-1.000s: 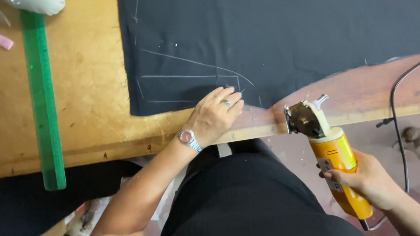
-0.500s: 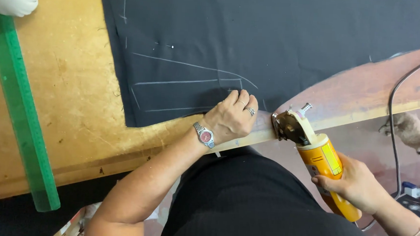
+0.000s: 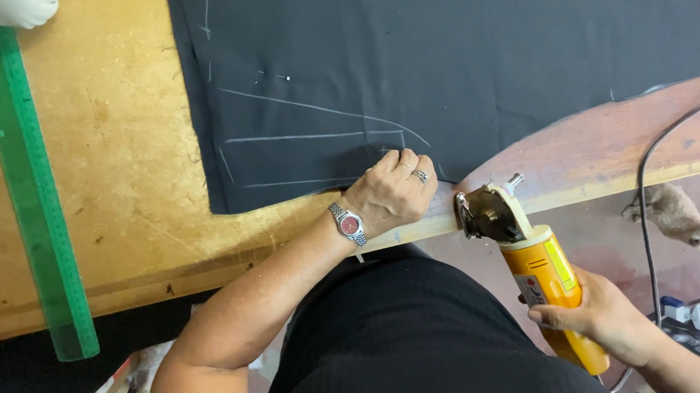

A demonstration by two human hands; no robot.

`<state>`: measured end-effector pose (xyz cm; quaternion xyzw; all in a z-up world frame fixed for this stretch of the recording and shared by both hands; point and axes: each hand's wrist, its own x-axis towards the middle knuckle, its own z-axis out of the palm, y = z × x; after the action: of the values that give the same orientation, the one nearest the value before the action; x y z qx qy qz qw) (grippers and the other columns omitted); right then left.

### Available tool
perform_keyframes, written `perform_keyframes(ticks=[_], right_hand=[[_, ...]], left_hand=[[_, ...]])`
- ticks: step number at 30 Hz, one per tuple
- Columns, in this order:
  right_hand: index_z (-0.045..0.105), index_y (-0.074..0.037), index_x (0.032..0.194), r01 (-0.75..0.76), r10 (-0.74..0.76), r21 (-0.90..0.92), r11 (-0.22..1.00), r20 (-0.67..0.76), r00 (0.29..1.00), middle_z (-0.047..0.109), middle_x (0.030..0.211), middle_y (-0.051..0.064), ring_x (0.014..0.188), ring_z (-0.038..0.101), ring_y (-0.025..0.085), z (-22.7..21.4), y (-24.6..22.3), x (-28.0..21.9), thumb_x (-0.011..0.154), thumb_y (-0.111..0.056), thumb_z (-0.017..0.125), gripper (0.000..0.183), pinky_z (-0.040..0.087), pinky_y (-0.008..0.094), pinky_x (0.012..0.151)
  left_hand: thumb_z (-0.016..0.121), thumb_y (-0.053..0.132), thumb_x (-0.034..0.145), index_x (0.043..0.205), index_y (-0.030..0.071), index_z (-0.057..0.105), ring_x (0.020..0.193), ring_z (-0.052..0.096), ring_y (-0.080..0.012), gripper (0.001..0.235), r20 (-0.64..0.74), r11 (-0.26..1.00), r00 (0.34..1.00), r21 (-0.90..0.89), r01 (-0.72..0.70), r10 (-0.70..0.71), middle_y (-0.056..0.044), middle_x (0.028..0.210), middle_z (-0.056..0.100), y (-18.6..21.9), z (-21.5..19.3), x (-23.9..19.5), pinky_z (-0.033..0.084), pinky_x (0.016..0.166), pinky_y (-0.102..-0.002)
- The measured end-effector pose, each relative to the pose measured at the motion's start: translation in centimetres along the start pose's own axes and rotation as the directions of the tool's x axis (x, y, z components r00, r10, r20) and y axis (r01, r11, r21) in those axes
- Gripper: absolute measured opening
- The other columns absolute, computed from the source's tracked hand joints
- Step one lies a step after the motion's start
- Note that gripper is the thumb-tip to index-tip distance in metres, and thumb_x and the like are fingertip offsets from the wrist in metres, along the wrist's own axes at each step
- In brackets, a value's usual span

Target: Cutting out garment pattern pieces from black fabric using an electric rotary cutter on a professional cutting table.

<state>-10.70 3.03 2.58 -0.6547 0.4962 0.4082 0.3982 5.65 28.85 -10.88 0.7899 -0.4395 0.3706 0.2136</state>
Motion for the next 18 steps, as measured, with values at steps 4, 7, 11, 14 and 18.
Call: perform_keyframes(ticks=[4, 7, 11, 14, 18], right_hand=[[0.07, -0.009, 0.117, 0.017, -0.067, -0.396, 0.918, -0.112, 0.992, 0.083, 0.099, 0.015, 0.086, 0.079, 0.027, 0.1, 0.2, -0.3, 0.07, -0.022, 0.087, 0.052, 0.064, 0.037, 0.082], [0.068, -0.006, 0.113, 0.031, -0.071, -0.379, 0.925, -0.092, 0.993, 0.085, 0.096, 0.017, 0.079, 0.082, 0.029, 0.1, 0.9, 0.5, 0.073, -0.025, 0.082, 0.047, 0.066, 0.038, 0.078], [0.068, -0.005, 0.113, 0.043, -0.09, -0.395, 0.917, -0.102, 0.991, 0.084, 0.097, 0.017, 0.081, 0.081, 0.03, 0.3, 0.5, 0.6, 0.071, -0.029, 0.08, 0.05, 0.063, 0.038, 0.078], [0.067, -0.007, 0.115, 0.031, -0.093, -0.438, 0.898, -0.121, 0.988, 0.084, 0.1, 0.015, 0.085, 0.081, 0.028, 0.4, 0.2, 0.7, 0.072, -0.031, 0.079, 0.05, 0.064, 0.037, 0.079], [0.067, -0.007, 0.115, 0.052, -0.11, -0.433, 0.9, -0.11, 0.988, 0.083, 0.103, 0.015, 0.087, 0.082, 0.028, 0.6, -0.2, 0.9, 0.071, -0.032, 0.078, 0.052, 0.066, 0.036, 0.078]], left_hand=[[0.046, -0.02, 0.079, 0.078, 0.002, 0.061, 0.063, 0.049, -0.0194, 0.027, -0.005, 0.999, 1.0, -0.039, 0.0, 0.0, -0.009, 0.072, 0.055, -0.1, -0.2, -0.1, 0.042, 0.056, -0.028], [0.051, -0.015, 0.083, 0.081, 0.0, 0.066, 0.065, 0.053, -0.022, 0.021, 0.004, 0.999, 1.0, -0.031, -0.012, 0.012, -0.012, 0.078, 0.06, 0.1, 0.0, -0.3, 0.048, 0.059, -0.03], [0.047, -0.013, 0.082, 0.082, -0.003, 0.067, 0.068, 0.056, -0.0253, 0.022, 0.01, 1.0, 1.0, 0.004, -0.024, 0.024, -0.014, 0.079, 0.06, 0.3, 0.4, -0.7, 0.049, 0.06, -0.032], [0.048, -0.012, 0.082, 0.08, -0.002, 0.066, 0.068, 0.059, -0.0252, 0.02, -0.028, 1.0, 0.999, -0.004, -0.026, 0.026, -0.013, 0.077, 0.06, 0.2, 0.7, -0.7, 0.051, 0.059, -0.032], [0.046, -0.012, 0.082, 0.078, -0.003, 0.065, 0.063, 0.053, -0.0227, 0.021, -0.053, 1.0, 0.999, -0.026, -0.006, 0.004, -0.012, 0.075, 0.058, 0.2, 0.5, -0.5, 0.048, 0.057, -0.031]])
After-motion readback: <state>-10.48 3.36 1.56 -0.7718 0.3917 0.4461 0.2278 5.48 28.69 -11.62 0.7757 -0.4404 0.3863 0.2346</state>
